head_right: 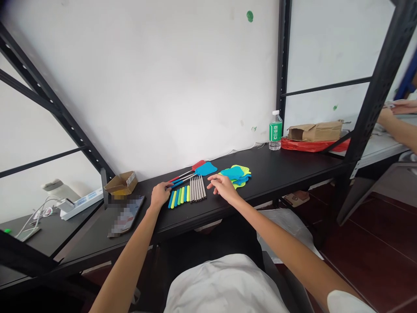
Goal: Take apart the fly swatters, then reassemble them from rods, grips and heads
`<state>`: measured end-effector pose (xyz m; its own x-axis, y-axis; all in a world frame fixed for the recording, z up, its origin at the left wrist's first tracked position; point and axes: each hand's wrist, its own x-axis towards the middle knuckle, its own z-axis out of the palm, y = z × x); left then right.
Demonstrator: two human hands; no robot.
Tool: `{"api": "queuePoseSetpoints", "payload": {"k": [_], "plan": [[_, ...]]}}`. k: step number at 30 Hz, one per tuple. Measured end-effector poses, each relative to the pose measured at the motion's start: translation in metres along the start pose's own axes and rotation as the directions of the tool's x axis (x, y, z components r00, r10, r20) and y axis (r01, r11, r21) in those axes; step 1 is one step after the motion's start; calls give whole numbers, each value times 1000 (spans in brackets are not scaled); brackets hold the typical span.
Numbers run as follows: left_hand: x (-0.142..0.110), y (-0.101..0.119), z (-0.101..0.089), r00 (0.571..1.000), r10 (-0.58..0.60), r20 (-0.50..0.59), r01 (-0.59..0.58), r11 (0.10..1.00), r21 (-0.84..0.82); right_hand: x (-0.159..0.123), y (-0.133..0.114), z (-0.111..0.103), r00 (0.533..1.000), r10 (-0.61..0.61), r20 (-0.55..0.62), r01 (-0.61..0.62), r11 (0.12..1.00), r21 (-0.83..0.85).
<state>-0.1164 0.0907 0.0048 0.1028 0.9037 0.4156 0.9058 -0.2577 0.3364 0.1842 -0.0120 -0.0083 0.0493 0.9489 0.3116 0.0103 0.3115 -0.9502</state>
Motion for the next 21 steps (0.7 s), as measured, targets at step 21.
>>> {"api": "queuePoseSetpoints", "payload": {"k": [21], "plan": [[-62,22,-23,990,99,-104,-105,993,-53,-5,-5,3,991,-106,86,130,922,-364]]}}
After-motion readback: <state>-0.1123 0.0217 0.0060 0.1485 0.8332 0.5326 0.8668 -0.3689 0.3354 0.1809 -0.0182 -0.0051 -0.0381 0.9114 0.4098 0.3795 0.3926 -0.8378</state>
